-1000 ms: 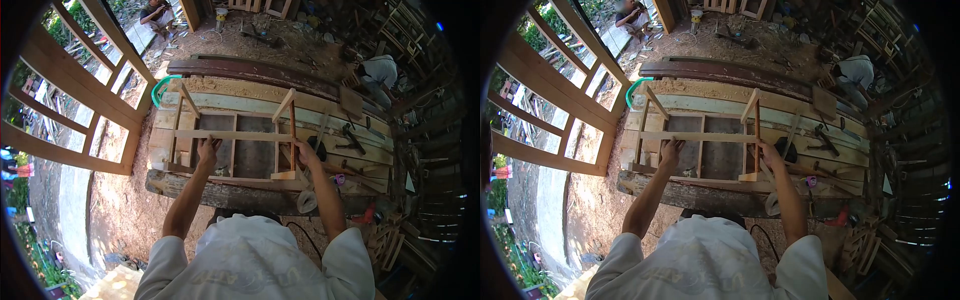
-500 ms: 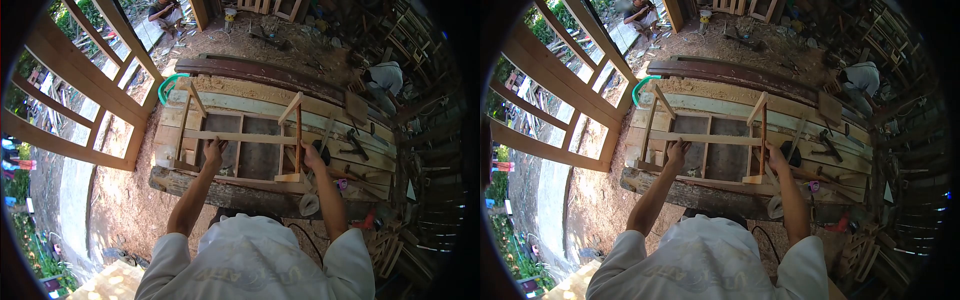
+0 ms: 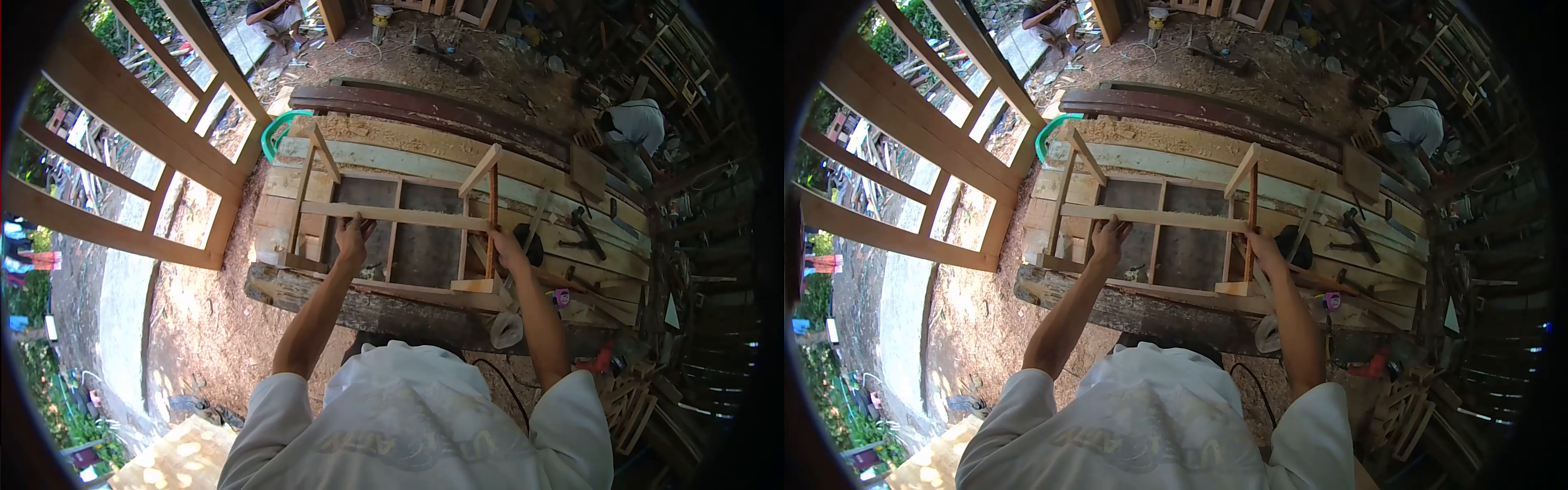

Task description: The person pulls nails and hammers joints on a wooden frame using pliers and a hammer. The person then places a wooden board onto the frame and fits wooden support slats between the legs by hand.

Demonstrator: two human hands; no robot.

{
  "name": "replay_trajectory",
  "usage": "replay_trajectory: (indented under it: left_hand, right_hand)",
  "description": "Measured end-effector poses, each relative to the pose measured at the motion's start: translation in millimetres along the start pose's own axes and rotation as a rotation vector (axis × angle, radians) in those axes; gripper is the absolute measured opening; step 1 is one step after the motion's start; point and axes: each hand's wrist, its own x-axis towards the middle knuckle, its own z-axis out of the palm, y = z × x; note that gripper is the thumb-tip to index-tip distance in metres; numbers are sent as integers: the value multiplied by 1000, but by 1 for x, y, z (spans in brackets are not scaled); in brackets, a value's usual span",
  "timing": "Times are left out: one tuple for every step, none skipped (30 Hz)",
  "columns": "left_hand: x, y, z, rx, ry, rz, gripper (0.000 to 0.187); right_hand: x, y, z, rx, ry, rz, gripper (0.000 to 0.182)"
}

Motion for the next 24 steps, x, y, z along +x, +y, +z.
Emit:
replay_trajectory:
  left_hand:
    - [0, 0, 1, 1, 10, 11, 19]
    - [-1, -1, 2, -9, 3, 3, 23]
    - [-3, 0, 2, -20, 4, 4, 27]
    - [-6, 3, 3, -10, 29, -18, 29]
    - [-8, 6, 4, -3, 57, -36, 30]
    - [-2, 4, -1, -10, 88, -6, 30]
    - [9, -3, -11, -12, 67, -32, 30]
    - [15, -6, -19, -13, 42, -65, 31]
    - [15, 2, -20, -18, 58, -51, 31]
    - [16, 7, -20, -20, 136, -37, 34]
    - [16, 12, -19, -20, 211, -28, 37]
    - [16, 17, -19, -21, 213, -26, 37]
    - [17, 21, -19, 5, 249, 48, 39]
    - [17, 26, -20, 31, 284, 120, 41]
    - [12, 37, -13, 16, 313, 115, 43]
    - [12, 43, -12, 17, 310, 114, 43]
    - [11, 49, -11, -7, 305, 106, 39]
    - [14, 50, -13, -31, 298, 99, 35]
    - [17, 50, -14, -30, 293, 99, 35]
    - [19, 48, -14, -7, 310, 142, 32]
    - [21, 48, -14, 17, 327, 184, 29]
    - [22, 49, -15, 22, 319, 179, 29]
    - [23, 51, -18, -60, 272, 169, 25]
    - [24, 54, -19, -143, 218, 153, 22]
  right_hand:
    - [1, -1, 2, 11, 69, 62, 28]
    - [3, -2, 6, 19, 129, 124, 26]
    - [13, 9, 4, 104, 121, 116, 25]
    - [13, 10, 5, 151, 145, 124, 24]
    - [11, 8, 8, 196, 165, 133, 23]
    - [11, 7, 8, 214, 118, 110, 22]
    - [11, 7, 7, 233, 75, 88, 21]
    - [13, 7, 5, 224, 46, 93, 21]
    - [13, 6, 2, 170, 78, 125, 21]
    - [14, 6, 2, 116, 117, 156, 22]
    - [15, 8, 1, 113, 109, 159, 22]
    - [14, 8, 1, 112, 95, 134, 23]
    - [13, 8, 0, 112, 84, 109, 23]
    - [13, 9, 0, 112, 86, 111, 23]
    - [15, 11, 0, 112, 92, 108, 24]
    - [15, 11, -1, 112, 99, 104, 25]
    - [15, 11, -1, 113, 101, 103, 25]
    - [15, 11, 0, 113, 97, 73, 25]
    - [14, 11, 0, 112, 95, 43, 26]
    - [14, 10, -1, 114, 99, 41, 26]
    - [18, 13, -3, 120, 87, 59, 26]
    - [20, 18, -5, 127, 78, 79, 26]
    - [22, 24, -7, 133, 92, 80, 26]
    - [23, 26, -5, 138, 75, 68, 28]
